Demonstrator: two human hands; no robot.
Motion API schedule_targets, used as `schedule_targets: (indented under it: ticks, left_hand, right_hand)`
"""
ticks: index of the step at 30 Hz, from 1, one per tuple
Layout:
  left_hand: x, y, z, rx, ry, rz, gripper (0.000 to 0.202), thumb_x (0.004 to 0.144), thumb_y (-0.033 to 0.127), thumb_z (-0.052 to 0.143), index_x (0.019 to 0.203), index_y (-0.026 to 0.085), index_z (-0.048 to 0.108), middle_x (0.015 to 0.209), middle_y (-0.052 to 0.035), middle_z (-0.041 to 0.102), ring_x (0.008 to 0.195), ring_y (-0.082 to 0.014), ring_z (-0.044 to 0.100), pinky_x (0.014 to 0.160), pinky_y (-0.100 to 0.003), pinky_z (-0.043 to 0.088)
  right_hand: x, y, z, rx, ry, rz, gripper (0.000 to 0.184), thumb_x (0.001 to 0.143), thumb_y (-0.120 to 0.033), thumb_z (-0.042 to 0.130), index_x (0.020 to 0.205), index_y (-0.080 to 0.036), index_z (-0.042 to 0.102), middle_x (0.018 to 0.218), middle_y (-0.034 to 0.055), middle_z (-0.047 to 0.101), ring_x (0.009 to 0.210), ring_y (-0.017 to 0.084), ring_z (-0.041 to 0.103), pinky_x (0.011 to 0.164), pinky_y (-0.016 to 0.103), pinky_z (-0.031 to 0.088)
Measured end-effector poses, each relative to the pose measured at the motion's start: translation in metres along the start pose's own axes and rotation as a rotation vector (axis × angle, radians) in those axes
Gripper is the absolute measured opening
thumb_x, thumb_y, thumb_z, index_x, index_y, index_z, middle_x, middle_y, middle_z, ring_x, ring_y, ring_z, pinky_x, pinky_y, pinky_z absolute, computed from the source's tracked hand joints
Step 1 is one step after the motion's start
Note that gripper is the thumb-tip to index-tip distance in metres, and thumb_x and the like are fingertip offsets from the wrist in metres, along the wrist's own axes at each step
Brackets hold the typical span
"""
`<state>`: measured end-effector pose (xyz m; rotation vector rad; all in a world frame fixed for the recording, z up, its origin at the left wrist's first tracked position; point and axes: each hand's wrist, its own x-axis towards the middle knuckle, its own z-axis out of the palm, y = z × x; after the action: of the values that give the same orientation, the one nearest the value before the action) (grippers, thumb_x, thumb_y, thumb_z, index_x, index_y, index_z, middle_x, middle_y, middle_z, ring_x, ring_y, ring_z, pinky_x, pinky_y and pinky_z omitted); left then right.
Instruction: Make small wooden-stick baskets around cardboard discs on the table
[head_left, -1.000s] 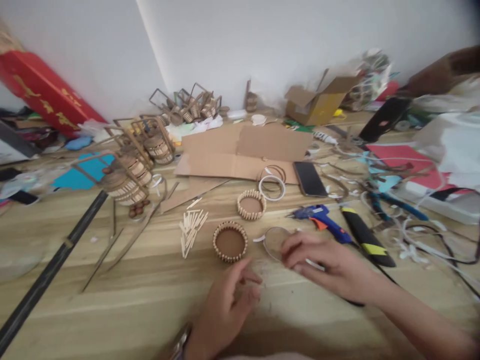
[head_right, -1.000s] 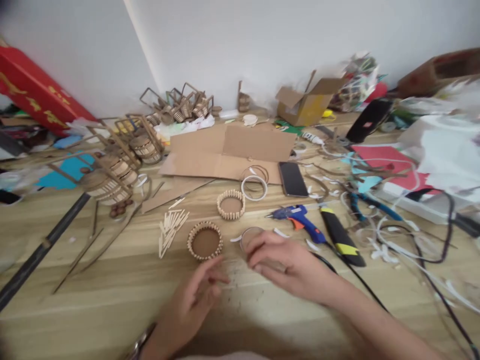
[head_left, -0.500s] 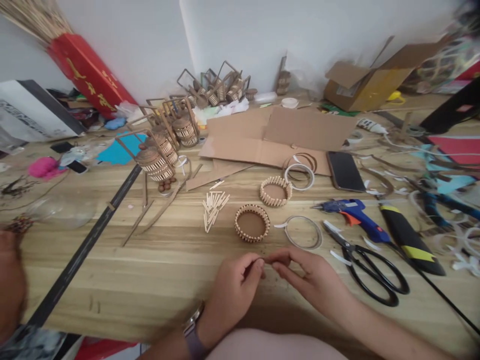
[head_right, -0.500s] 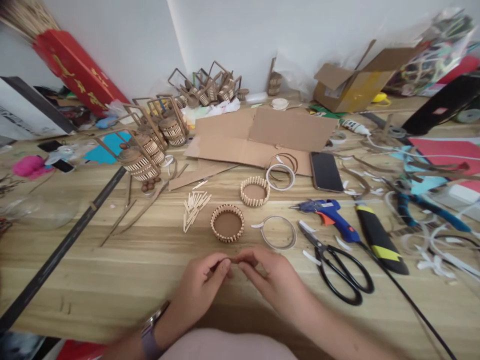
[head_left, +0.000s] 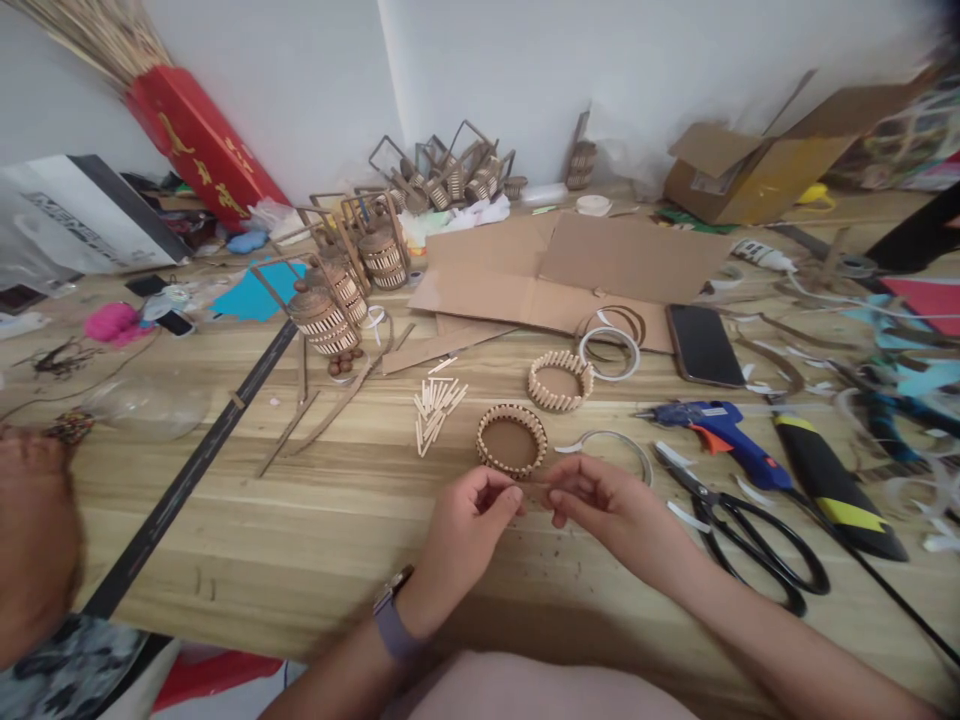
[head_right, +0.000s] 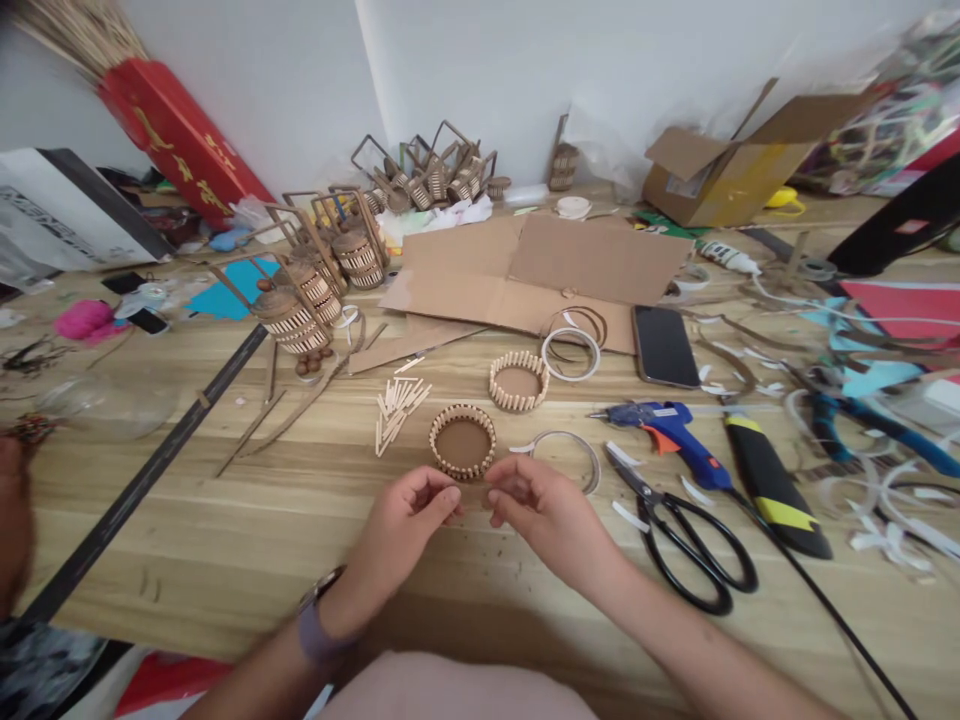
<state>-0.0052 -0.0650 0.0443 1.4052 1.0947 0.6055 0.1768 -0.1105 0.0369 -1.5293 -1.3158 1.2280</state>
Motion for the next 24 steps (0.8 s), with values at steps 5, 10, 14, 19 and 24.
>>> schedule_targets:
  ticks: [5,10,14,19,24]
  left_hand:
    - [-0.003,0.002,0.010,-0.305,-0.005,-0.112,0.022,0.071,0.036,0.067,0.076,0.017,0.059,0.067,0.0025,0.057,0.064,-0.0119,0.052,0.063,-0.024,0.042]
    - [-0.009,0.006,0.017,-0.370,-0.076,-0.177,0.030,0.074,0.044,0.065,0.083,0.019,0.051,0.069,0.0017,0.060,0.056,-0.0092,0.047,0.055,-0.023,0.035]
    - [-0.011,0.006,0.019,-0.341,-0.173,-0.163,0.033,0.081,0.050,0.059,0.087,0.021,0.043,0.075,-0.0021,0.068,0.050,-0.0083,0.044,0.050,-0.024,0.030]
    - [-0.010,-0.001,0.025,-0.310,-0.237,-0.185,0.032,0.081,0.048,0.059,0.088,0.020,0.045,0.068,0.0020,0.063,0.048,-0.0070,0.038,0.049,-0.023,0.027]
    - [-0.009,-0.001,0.030,-0.353,-0.323,-0.249,0.041,0.076,0.046,0.064,0.100,0.017,0.049,0.074,0.0003,0.063,0.053,-0.0082,0.042,0.048,-0.023,0.029]
  right_hand:
    - [-0.017,-0.012,0.012,0.179,-0.079,0.150,0.025,0.074,-0.042,0.064,0.080,-0.023,0.048,0.071,-0.0011,0.070,0.063,0.015,0.067,0.064,0.029,0.051]
    - [-0.041,-0.009,0.007,-0.072,-0.040,0.113,0.021,0.082,-0.043,0.057,0.078,-0.023,0.052,0.070,0.0001,0.067,0.066,0.017,0.065,0.062,0.029,0.050]
    - [-0.072,0.021,-0.038,-0.589,0.263,-0.007,0.028,0.090,-0.047,0.048,0.082,-0.024,0.063,0.082,0.0069,0.070,0.076,0.024,0.067,0.071,0.039,0.052]
    - [-0.105,0.065,-0.090,-0.859,0.477,0.047,0.030,0.087,-0.048,0.049,0.096,-0.023,0.063,0.100,0.0155,0.070,0.097,0.037,0.067,0.087,0.052,0.050]
    - [-0.106,0.075,-0.104,-0.800,0.453,0.151,0.027,0.086,-0.046,0.050,0.098,-0.023,0.058,0.101,0.0131,0.071,0.092,0.034,0.069,0.083,0.050,0.055]
